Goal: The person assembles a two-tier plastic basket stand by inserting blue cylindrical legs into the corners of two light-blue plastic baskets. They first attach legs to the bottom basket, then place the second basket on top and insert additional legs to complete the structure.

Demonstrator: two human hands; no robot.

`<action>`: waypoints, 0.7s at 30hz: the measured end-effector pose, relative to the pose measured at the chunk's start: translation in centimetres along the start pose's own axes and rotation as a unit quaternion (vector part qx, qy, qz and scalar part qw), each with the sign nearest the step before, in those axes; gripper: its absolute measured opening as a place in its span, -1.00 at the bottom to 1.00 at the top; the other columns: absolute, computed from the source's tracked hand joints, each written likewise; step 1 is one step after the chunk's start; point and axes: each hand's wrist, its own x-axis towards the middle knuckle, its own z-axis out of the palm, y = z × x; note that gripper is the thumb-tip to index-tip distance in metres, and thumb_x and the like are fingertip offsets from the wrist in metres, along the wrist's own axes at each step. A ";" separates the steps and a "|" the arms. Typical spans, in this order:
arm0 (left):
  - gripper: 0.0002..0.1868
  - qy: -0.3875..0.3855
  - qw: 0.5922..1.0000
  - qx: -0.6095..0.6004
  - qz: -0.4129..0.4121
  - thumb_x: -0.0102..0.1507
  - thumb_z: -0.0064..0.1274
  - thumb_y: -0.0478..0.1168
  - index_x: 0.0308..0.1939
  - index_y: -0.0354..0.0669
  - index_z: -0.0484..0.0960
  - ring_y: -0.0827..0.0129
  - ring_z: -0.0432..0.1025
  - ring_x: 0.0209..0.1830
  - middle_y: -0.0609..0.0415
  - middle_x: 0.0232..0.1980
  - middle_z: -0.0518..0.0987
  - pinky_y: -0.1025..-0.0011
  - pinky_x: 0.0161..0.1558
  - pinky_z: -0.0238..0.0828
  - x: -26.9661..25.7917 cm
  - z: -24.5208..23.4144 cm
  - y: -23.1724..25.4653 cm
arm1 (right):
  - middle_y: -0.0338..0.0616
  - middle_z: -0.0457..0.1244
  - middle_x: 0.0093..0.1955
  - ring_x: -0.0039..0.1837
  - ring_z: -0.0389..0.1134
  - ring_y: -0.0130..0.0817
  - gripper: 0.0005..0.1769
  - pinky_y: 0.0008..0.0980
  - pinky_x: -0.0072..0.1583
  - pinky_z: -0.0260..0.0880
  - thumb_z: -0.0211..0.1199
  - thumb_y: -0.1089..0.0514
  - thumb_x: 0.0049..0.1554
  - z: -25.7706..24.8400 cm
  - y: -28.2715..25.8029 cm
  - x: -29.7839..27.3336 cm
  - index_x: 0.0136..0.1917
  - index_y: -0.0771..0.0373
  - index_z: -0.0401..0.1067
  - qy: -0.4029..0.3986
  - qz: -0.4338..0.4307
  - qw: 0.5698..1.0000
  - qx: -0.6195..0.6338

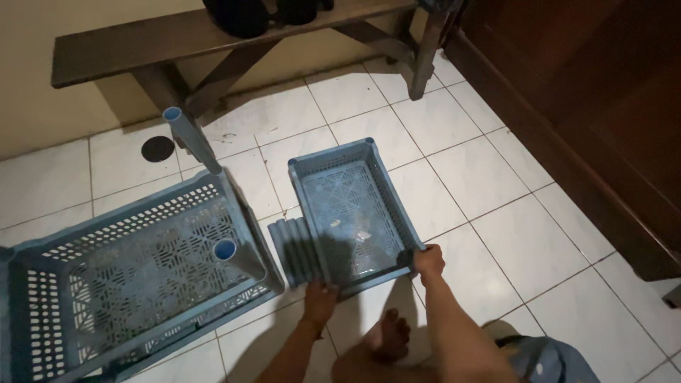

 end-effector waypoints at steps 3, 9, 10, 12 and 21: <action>-0.39 -0.010 0.993 -0.087 -0.075 0.23 0.21 -0.20 0.31 -0.32 0.39 0.13 0.49 0.14 -0.12 0.18 0.56 0.26 0.11 0.46 0.8 -0.4 0.2 | 0.19 0.40 0.13 0.21 0.42 0.08 -0.49 -0.11 0.26 0.40 0.29 -0.05 0.04 0.2 -0.1 0.1 0.16 0.31 0.49 -0.030 0.024 0.999 0.009; -0.38 -0.058 0.963 -0.247 -0.094 0.10 0.14 -0.43 0.28 -0.29 0.47 0.22 0.52 0.04 -0.03 0.12 0.62 0.26 -0.05 0.53 0.5 -0.9 0.8 | 0.28 0.38 0.12 0.21 0.39 0.21 -0.46 -0.01 0.27 0.36 0.21 -0.13 0.14 0.2 -0.3 -0.6 0.13 0.39 0.47 0.010 -0.025 0.999 -0.018; -0.34 -0.050 0.959 -0.262 -0.097 0.08 0.10 -0.48 0.30 -0.26 0.45 0.23 0.52 0.02 -0.01 0.12 0.61 0.25 -0.08 0.54 0.3 -1.0 1.1 | 0.29 0.38 0.12 0.22 0.38 0.24 -0.43 0.01 0.28 0.35 0.19 -0.18 0.17 0.1 -0.4 -0.6 0.10 0.40 0.48 0.028 -0.043 0.998 -0.045; -0.39 -0.041 0.970 -0.238 -0.010 0.09 0.14 -0.47 0.26 -0.29 0.46 0.25 0.53 -0.03 -0.03 0.08 0.64 0.29 -0.11 0.53 0.2 -1.0 1.9 | 0.31 0.37 0.11 0.21 0.38 0.26 -0.43 0.03 0.28 0.35 0.18 -0.18 0.17 -0.3 -0.9 -0.4 0.09 0.41 0.49 0.052 -0.042 0.997 -0.041; -0.46 0.101 0.956 0.000 0.274 0.08 0.24 -0.44 0.16 -0.18 0.60 0.16 0.55 -0.11 -0.06 0.05 0.70 0.32 -0.14 0.49 2.0 -1.0 7.9 | 0.38 0.36 0.08 0.21 0.37 0.31 -0.41 0.06 0.27 0.34 0.16 -0.18 0.13 -5.6 -5.5 1.5 0.03 0.45 0.52 0.112 -0.014 0.993 0.035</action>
